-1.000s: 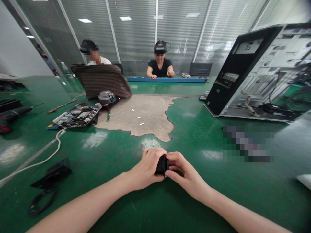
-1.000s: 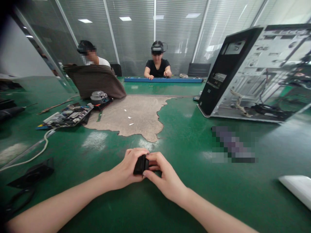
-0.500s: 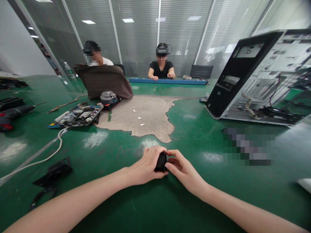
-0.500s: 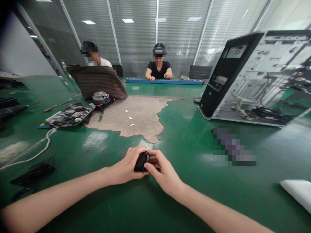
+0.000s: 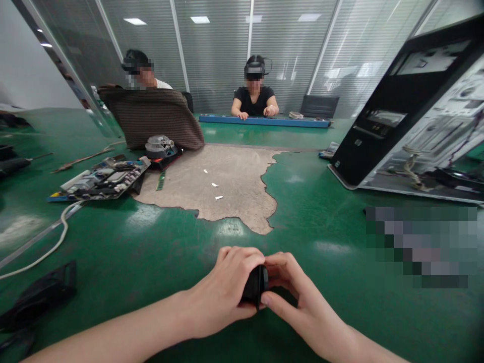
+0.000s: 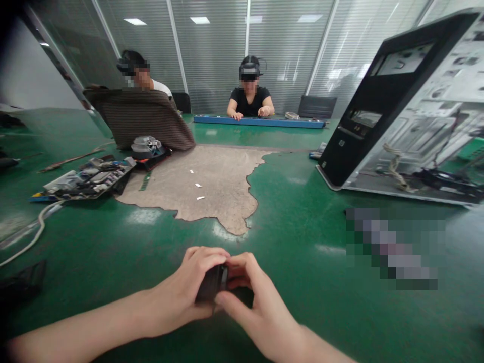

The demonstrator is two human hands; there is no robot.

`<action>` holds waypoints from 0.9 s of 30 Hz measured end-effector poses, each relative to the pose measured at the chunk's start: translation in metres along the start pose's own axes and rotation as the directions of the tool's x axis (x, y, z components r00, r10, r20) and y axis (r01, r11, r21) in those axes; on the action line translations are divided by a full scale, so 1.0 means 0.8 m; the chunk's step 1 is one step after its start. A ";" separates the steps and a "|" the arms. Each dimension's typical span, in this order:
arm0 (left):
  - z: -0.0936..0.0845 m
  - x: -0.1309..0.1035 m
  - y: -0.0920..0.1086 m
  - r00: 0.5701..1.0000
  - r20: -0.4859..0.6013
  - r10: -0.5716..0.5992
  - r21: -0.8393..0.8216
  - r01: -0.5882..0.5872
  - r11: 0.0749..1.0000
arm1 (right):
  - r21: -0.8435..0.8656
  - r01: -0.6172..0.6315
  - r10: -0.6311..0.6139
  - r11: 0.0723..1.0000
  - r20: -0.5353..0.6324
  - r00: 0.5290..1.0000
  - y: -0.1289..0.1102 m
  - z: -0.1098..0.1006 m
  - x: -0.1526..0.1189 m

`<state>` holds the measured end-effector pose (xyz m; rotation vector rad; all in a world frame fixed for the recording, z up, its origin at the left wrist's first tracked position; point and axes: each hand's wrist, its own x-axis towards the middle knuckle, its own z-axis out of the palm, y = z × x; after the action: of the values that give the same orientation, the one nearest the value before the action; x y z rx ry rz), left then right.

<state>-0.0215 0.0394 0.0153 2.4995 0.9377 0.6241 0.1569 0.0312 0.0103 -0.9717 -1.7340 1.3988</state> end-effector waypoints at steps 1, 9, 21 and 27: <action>-0.001 0.000 0.000 1.000 -0.001 0.006 -0.003 -0.006 1.000 | 0.033 -0.021 0.021 0.999 0.015 1.000 0.000 0.001 0.001; 0.001 -0.002 -0.003 1.000 0.013 0.019 0.021 -0.019 1.000 | -0.076 0.078 -0.077 0.994 0.023 0.997 0.005 -0.004 -0.005; -0.004 -0.001 0.002 1.000 0.009 0.030 0.033 -0.030 0.999 | -0.079 0.035 -0.033 0.996 0.030 0.999 0.004 -0.003 -0.002; 0.001 -0.003 -0.003 0.999 0.019 0.048 0.042 -0.048 0.998 | -0.173 0.106 -0.100 0.979 0.044 0.994 0.005 -0.008 -0.007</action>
<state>-0.0245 0.0393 0.0127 2.5678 0.8957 0.6017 0.1656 0.0295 0.0068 -0.9400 -1.9304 1.2202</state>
